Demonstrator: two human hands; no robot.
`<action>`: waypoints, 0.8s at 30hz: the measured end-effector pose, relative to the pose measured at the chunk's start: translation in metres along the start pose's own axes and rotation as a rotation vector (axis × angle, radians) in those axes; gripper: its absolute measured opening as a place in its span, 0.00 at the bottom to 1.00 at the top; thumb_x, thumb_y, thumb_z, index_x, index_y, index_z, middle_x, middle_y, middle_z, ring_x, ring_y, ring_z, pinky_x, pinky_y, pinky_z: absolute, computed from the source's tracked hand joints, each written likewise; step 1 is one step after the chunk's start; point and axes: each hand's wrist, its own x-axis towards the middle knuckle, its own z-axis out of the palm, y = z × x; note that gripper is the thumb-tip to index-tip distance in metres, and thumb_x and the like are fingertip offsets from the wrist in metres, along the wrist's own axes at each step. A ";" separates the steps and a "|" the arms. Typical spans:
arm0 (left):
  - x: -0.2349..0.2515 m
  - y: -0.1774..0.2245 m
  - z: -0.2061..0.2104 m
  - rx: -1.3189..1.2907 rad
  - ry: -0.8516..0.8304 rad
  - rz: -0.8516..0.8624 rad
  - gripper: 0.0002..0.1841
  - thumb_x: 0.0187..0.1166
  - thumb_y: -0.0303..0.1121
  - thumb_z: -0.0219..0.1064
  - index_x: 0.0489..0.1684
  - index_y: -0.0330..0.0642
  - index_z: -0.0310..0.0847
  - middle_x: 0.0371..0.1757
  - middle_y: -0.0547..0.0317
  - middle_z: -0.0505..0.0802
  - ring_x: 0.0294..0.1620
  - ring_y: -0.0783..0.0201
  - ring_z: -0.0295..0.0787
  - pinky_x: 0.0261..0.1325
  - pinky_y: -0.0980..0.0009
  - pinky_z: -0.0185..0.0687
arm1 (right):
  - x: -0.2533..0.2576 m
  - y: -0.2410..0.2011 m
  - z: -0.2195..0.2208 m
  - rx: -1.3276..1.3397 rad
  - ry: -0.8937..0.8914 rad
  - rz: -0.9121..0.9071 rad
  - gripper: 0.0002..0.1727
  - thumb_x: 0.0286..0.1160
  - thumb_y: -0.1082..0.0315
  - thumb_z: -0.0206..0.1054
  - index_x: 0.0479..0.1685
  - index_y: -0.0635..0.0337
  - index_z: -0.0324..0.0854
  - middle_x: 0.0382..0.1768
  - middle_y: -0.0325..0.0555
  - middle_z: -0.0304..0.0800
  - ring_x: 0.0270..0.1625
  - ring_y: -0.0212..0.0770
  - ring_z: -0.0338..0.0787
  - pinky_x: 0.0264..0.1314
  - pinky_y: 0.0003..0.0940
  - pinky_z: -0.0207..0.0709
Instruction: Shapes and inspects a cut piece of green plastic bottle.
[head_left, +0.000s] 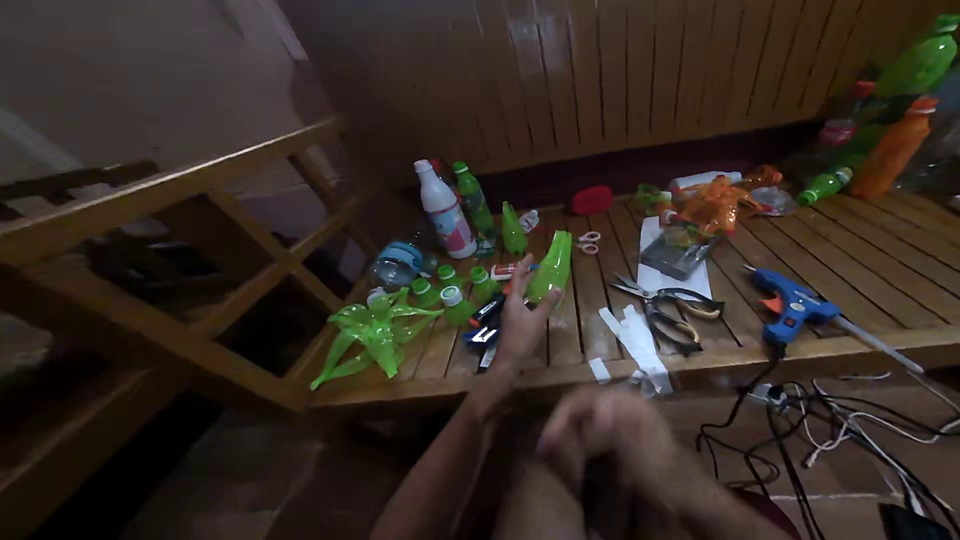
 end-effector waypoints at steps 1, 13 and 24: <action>0.003 -0.003 0.000 -0.028 -0.007 0.007 0.41 0.79 0.30 0.71 0.92 0.39 0.52 0.82 0.39 0.76 0.75 0.56 0.80 0.73 0.60 0.80 | 0.025 0.020 -0.028 -0.215 0.184 -0.014 0.24 0.94 0.58 0.47 0.44 0.67 0.83 0.37 0.38 0.90 0.40 0.23 0.87 0.46 0.23 0.83; -0.006 -0.021 0.010 0.103 -0.315 0.009 0.40 0.80 0.29 0.70 0.93 0.41 0.53 0.81 0.40 0.78 0.77 0.54 0.80 0.78 0.56 0.77 | 0.070 0.106 -0.094 -0.447 0.153 0.478 0.27 0.85 0.65 0.65 0.81 0.64 0.69 0.66 0.59 0.85 0.60 0.43 0.90 0.64 0.42 0.84; -0.014 -0.019 0.002 -0.025 -0.169 -0.092 0.21 0.85 0.32 0.68 0.76 0.40 0.76 0.58 0.50 0.91 0.46 0.65 0.90 0.52 0.67 0.88 | 0.065 0.099 -0.093 -0.289 0.130 0.517 0.25 0.91 0.61 0.56 0.83 0.58 0.70 0.64 0.49 0.87 0.53 0.33 0.90 0.57 0.33 0.85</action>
